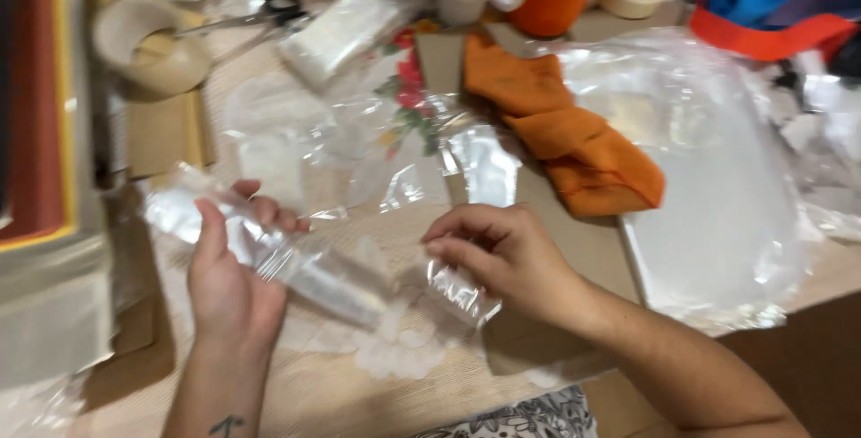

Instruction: Sorting and packing small plastic bags into larger plastic sleeves on a workspace table.

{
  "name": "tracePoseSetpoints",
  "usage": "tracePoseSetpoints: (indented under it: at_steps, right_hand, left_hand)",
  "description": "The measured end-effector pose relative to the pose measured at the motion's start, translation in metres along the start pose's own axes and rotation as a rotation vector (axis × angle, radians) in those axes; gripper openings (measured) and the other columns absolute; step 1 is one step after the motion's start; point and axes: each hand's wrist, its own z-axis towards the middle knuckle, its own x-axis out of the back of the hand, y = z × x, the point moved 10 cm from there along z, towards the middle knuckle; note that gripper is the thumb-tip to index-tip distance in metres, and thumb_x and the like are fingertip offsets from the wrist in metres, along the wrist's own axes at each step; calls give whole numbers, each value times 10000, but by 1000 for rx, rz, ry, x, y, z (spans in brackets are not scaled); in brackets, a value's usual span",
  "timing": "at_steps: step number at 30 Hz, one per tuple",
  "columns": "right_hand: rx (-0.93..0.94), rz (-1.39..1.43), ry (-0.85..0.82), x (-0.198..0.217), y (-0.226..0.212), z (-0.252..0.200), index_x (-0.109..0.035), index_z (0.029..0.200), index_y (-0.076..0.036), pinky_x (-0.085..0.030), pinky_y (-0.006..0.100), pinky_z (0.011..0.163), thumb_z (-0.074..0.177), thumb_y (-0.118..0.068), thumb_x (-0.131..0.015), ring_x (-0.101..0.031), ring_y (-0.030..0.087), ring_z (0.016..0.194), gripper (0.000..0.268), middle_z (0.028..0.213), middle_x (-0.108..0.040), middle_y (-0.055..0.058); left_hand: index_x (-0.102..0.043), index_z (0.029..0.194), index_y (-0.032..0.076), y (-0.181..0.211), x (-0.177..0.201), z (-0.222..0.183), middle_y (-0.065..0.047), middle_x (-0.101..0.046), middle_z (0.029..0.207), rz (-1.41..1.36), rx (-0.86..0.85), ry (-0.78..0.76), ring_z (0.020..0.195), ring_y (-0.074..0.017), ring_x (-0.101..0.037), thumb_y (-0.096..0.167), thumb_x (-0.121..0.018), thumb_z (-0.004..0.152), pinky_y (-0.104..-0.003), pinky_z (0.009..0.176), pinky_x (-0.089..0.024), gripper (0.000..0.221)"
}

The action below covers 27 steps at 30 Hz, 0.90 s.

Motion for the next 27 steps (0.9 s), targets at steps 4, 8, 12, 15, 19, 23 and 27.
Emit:
tracePoseSetpoints:
  at_steps: [4, 8, 12, 15, 19, 23, 27]
  right_hand:
    - [321, -38, -200, -37, -72, -11, -681, 1108, -65, -533, 185, 536, 1008, -158, -583, -636, 81, 606, 168, 895, -721, 37]
    - [419, -154, -179, -94, -78, 27, -583, 1205, -112, -582, 325, 730, 1045, -243, -485, -718, 203, 751, 229, 938, -728, 72]
    - [343, -224, 14, -124, -32, 87, -526, 1225, -184, -537, 372, 744, 975, -259, -573, -761, 315, 812, 266, 892, -782, 124]
    - [300, -364, -41, -130, -20, 97, -491, 1281, -194, -574, 522, 797, 995, -267, -542, -749, 374, 821, 299, 768, -758, 102]
    - [242, -374, -60, -131, -19, 100, -509, 1279, -190, -581, 503, 790, 997, -298, -555, -746, 388, 832, 305, 811, -764, 122]
    - [181, -322, -31, -120, -24, 96, -554, 1246, -176, -572, 484, 783, 1024, -271, -518, -743, 367, 790, 244, 753, -755, 122]
    - [73, -131, -98, -115, -13, 96, -473, 1350, -122, -610, 455, 739, 997, -302, -550, -743, 352, 865, 404, 950, -764, 157]
  left_hand:
    - [-590, 1074, 82, -13, -44, -25, -67, -549, 808, -42, 64, -67, 734, -223, -538, 458, -440, 1068, -362, 774, -454, 404]
    - [-636, 1115, 124, -42, -28, -28, -78, -675, 1013, 23, 188, 136, 961, -213, -647, 395, -486, 1061, -323, 824, -529, 314]
    - [-560, 1362, 173, -45, -37, -30, -105, -641, 1334, 14, 223, 219, 1259, -259, -601, 455, -393, 1008, -411, 1014, -491, 482]
    - [-549, 1441, 212, -38, -45, -31, -62, -631, 1359, 240, 227, 153, 1187, -285, -627, 722, -284, 869, -474, 1009, -525, 811]
    - [-457, 1493, 209, -29, -59, -37, -108, -543, 1486, 256, 179, 81, 1289, -373, -577, 787, -363, 749, -559, 1074, -469, 947]
    - [-585, 1334, 0, -20, -59, -35, -207, -658, 1287, 169, 135, 103, 1109, -344, -672, 459, -547, 942, -522, 941, -565, 605]
    - [-622, 1247, -33, -28, -46, -32, -223, -689, 1202, 110, 142, 145, 1055, -372, -698, 416, -475, 1021, -503, 846, -597, 524]
